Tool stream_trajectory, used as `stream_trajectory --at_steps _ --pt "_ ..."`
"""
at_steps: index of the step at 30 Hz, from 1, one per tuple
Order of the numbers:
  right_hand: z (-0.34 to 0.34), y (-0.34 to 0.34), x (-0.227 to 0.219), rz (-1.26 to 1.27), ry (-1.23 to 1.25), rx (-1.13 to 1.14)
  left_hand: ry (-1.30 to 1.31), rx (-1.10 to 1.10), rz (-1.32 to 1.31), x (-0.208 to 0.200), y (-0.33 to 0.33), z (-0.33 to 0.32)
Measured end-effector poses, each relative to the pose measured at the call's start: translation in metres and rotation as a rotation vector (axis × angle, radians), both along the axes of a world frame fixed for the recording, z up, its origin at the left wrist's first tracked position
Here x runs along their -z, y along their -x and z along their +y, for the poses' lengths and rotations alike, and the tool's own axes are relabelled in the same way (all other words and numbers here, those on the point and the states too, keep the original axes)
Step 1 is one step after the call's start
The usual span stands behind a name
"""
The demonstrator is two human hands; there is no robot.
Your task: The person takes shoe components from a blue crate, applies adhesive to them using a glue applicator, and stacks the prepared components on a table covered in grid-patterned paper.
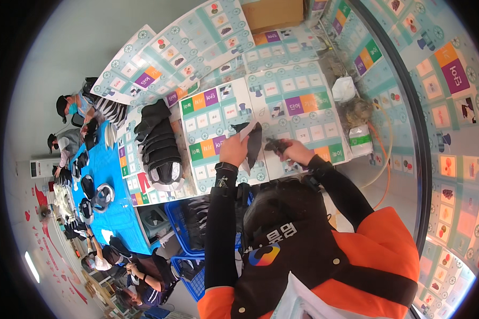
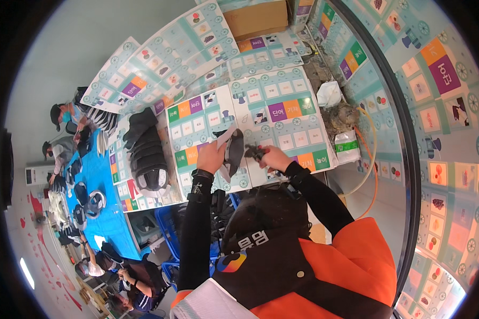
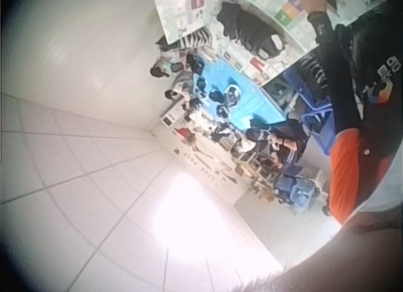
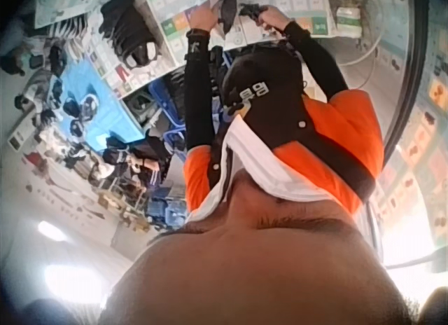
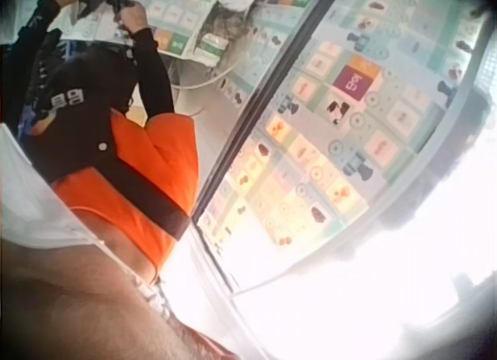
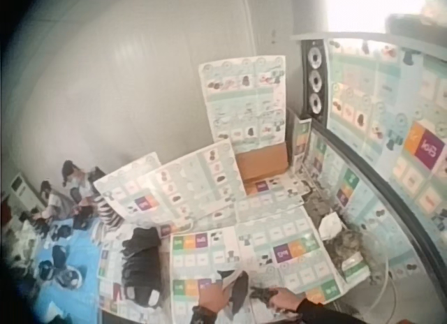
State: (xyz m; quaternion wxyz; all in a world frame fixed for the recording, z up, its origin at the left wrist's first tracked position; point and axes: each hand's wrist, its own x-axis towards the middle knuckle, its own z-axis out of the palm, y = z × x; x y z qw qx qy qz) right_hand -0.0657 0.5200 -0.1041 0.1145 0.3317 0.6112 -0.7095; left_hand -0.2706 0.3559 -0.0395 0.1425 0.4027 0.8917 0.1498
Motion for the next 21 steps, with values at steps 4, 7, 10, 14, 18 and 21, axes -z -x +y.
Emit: stream_trajectory --at_steps 4,7,10,14,18,21 --pt "-0.025 0.011 -0.004 0.082 -0.634 -0.058 0.01 -0.011 -0.039 -0.005 0.0 0.005" --pt "-0.027 0.012 -0.017 0.047 -0.58 -0.134 0.001 -0.02 -0.039 -0.002 0.003 0.001" --pt "-0.028 0.012 -0.013 0.057 -0.609 -0.179 -0.008 -0.019 -0.039 -0.003 0.002 0.0" --pt "-0.031 0.018 -0.017 0.033 -0.628 -0.062 -0.057 -0.003 0.012 0.0 0.001 -0.005" --pt "-0.032 0.022 -0.022 0.102 -0.654 -0.116 -0.06 -0.014 0.001 0.002 0.002 -0.01" --pt "-0.027 0.023 -0.017 0.119 -0.676 -0.139 -0.093 -0.035 -0.042 -0.003 -0.001 -0.011"
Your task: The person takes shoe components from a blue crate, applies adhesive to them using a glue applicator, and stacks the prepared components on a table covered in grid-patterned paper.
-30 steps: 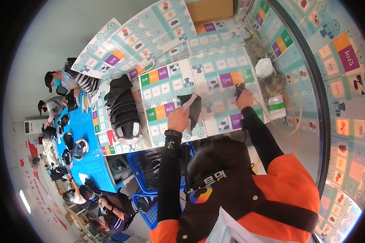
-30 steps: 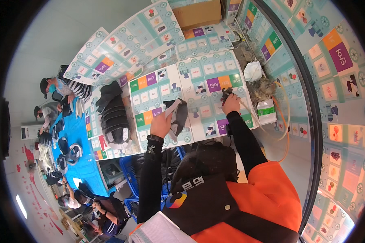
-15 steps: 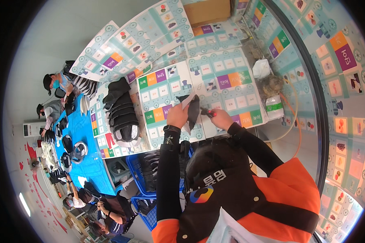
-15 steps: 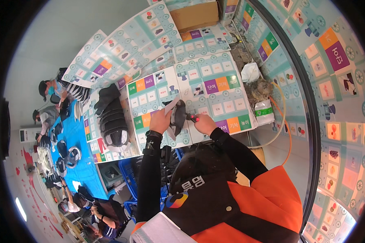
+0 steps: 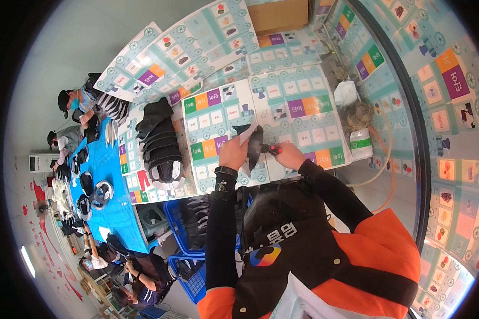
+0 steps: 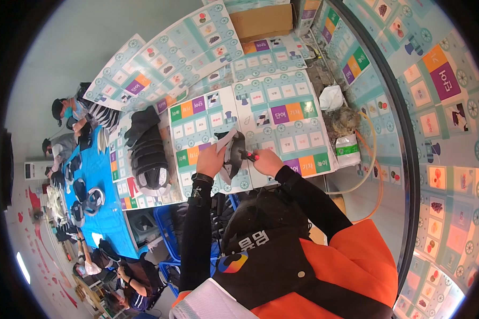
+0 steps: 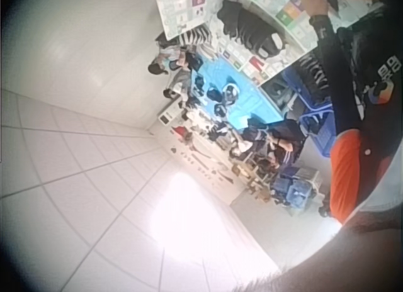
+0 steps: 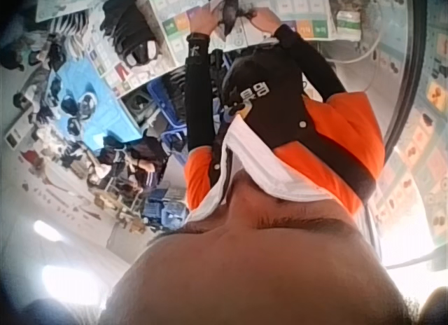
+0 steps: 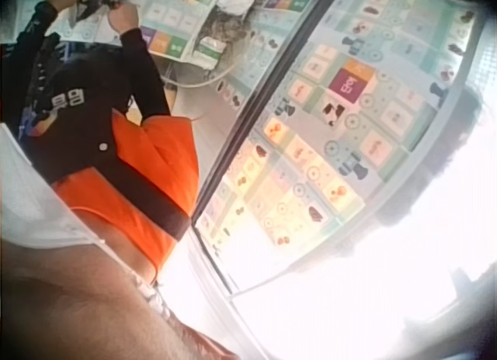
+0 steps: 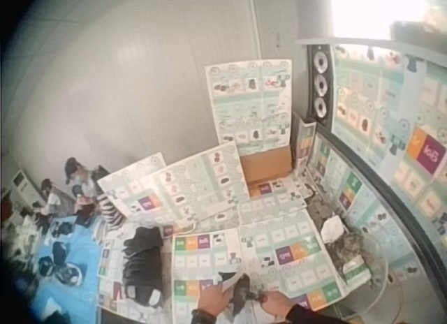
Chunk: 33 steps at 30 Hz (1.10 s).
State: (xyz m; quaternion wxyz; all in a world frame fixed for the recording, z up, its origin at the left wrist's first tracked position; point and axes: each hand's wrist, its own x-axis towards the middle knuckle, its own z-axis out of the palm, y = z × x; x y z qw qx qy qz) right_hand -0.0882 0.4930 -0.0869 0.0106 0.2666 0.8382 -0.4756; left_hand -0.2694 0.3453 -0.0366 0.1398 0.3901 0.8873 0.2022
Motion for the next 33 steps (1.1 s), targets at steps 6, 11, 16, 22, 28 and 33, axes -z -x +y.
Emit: stream_trajectory --at_steps 6,11,16,22,28,33 --pt "-0.002 0.005 0.006 -0.004 -0.027 -0.016 -0.001 -0.011 0.009 -0.001 -0.001 -0.007" --pt "-0.006 0.008 0.004 0.016 -0.052 0.019 0.013 -0.047 -0.038 -0.008 -0.003 -0.013" --pt "-0.01 0.009 0.007 0.051 0.017 0.021 0.026 -0.062 -0.045 -0.01 -0.001 -0.012" --pt "-0.012 0.003 -0.002 0.001 0.022 -0.047 -0.015 -0.044 -0.038 -0.006 0.0 -0.014" --pt "-0.013 -0.004 -0.009 -0.058 0.074 -0.055 0.033 -0.067 -0.073 -0.01 0.0 -0.012" --pt "-0.012 -0.008 -0.003 -0.114 0.093 -0.104 0.026 -0.074 -0.072 -0.011 0.001 -0.01"
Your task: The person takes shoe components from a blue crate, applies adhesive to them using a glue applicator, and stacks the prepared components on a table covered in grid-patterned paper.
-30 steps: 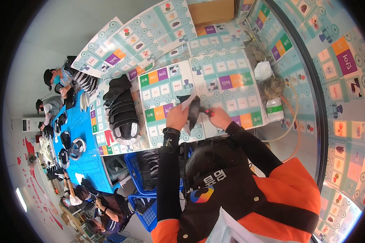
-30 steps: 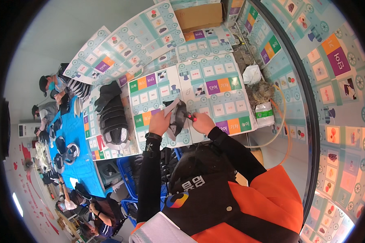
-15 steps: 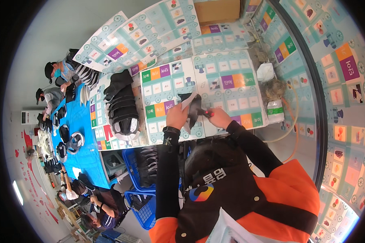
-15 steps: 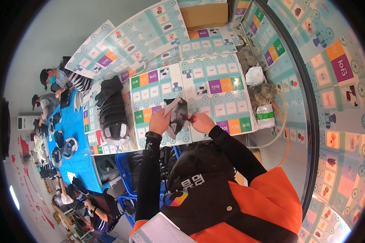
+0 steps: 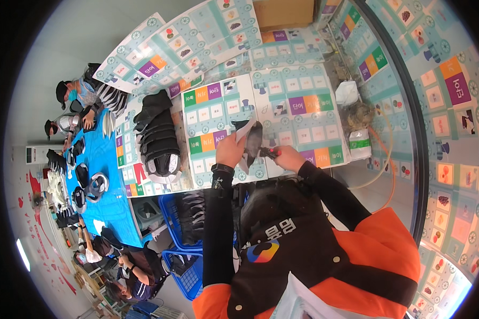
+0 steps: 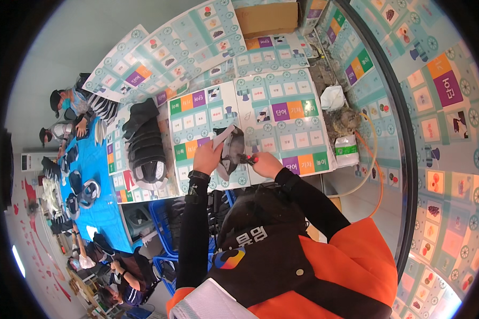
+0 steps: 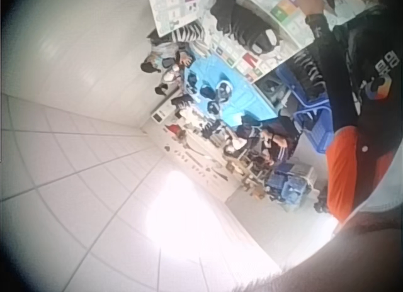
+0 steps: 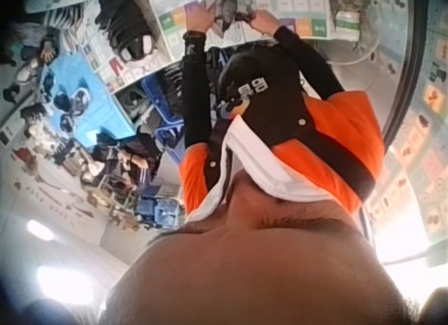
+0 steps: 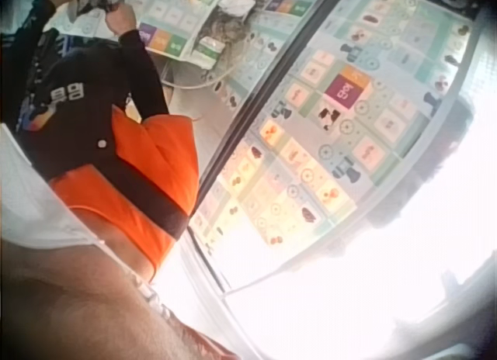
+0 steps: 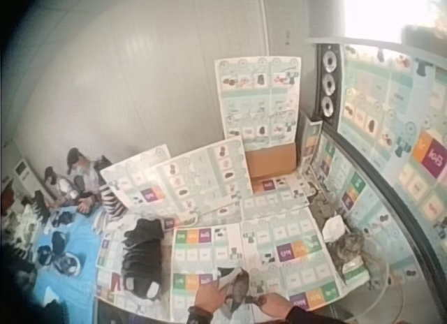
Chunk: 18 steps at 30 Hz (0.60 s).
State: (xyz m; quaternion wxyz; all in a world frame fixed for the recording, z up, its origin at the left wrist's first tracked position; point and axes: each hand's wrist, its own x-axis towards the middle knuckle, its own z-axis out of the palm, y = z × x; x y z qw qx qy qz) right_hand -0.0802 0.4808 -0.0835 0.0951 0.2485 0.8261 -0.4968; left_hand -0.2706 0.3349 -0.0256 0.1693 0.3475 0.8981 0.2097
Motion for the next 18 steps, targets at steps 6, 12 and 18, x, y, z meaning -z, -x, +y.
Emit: stream_trajectory --at_steps 6,12,18 --pt "-0.002 -0.001 0.005 0.014 0.011 0.027 0.002 0.012 0.007 0.007 0.003 -0.002" --pt "0.003 0.002 0.002 0.147 -0.122 0.145 -0.033 0.029 0.015 0.01 0.001 0.002" --pt "0.002 0.004 0.004 0.134 -0.159 0.122 -0.045 0.027 0.017 0.016 0.003 0.001"
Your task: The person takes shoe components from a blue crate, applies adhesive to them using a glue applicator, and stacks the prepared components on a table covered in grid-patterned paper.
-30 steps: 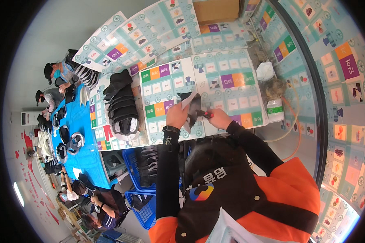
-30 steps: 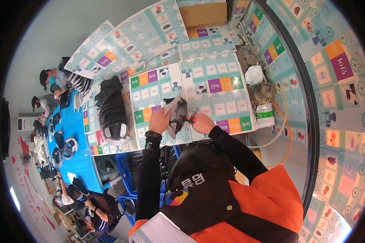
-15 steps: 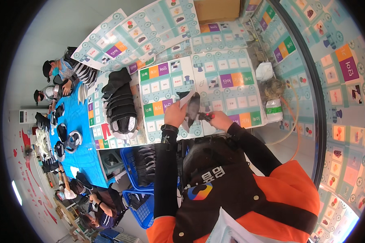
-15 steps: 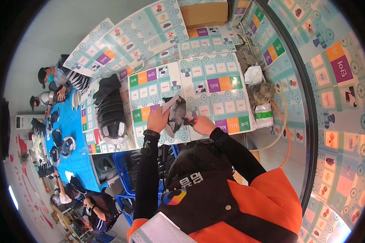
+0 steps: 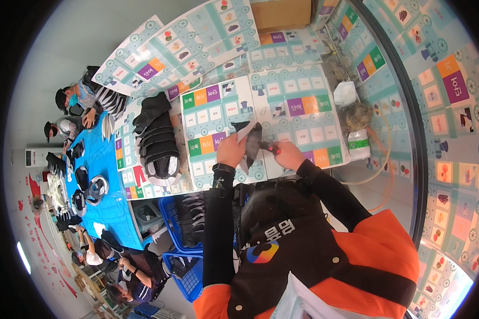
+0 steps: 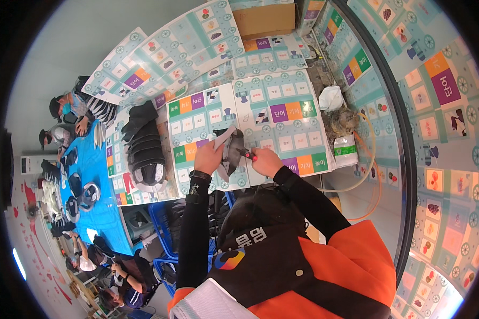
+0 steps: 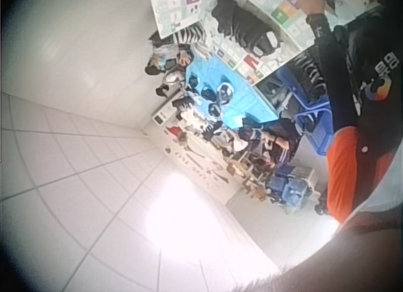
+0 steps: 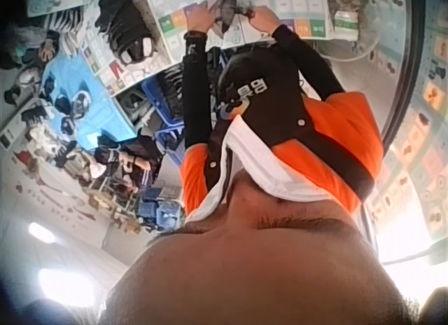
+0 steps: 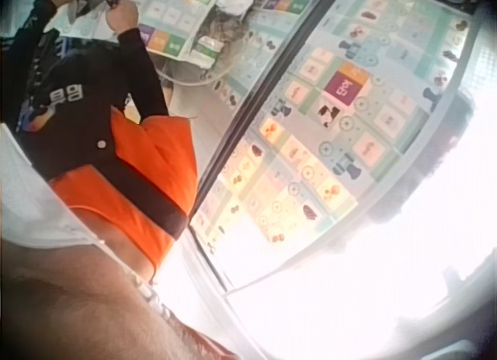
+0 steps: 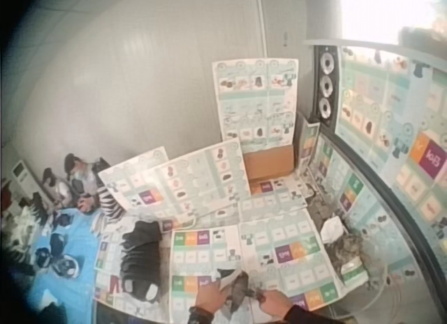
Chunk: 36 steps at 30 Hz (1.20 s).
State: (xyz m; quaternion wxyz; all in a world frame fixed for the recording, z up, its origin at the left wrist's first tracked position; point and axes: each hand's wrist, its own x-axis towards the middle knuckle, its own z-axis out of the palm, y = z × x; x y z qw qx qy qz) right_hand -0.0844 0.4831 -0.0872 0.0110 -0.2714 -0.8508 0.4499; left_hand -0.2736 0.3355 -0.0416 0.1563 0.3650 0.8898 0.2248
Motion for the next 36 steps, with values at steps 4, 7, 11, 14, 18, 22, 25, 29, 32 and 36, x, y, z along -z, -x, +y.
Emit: stream_trajectory --at_steps 4,7,11,14,18,22,25,29,32,36 --pt "0.001 -0.003 0.005 0.032 -0.053 0.05 0.016 -0.003 0.002 -0.001 -0.001 0.004" --pt "0.005 -0.006 -0.001 0.001 -0.051 -0.006 0.015 -0.009 -0.005 -0.003 -0.003 0.0" --pt "0.003 -0.006 -0.012 0.019 -0.021 0.12 0.015 -0.008 -0.004 -0.001 -0.003 -0.001" --pt "0.005 -0.009 -0.008 0.025 -0.072 0.074 0.005 -0.022 -0.004 -0.002 -0.005 0.001" --pt "-0.002 -0.012 -0.001 -0.063 -0.004 0.025 0.005 -0.027 -0.021 0.0 -0.004 0.003" --pt "-0.009 -0.008 0.033 -0.094 0.1 -0.114 0.029 -0.017 -0.001 -0.009 -0.001 -0.004" --pt "-0.003 -0.015 0.089 -0.074 0.415 -0.169 0.075 -0.027 0.132 -0.011 0.007 -0.029" --pt "0.065 -0.044 0.126 0.214 -0.1 -0.15 -0.011 -0.254 0.214 -0.033 -0.009 -0.075" --pt "0.095 -0.054 0.119 0.044 -0.221 0.131 -0.334 -0.507 0.156 -0.017 -0.006 -0.162" --pt "0.132 -0.047 0.143 -0.199 -0.424 0.128 -1.236 -1.164 -0.11 -0.042 0.06 -0.293"
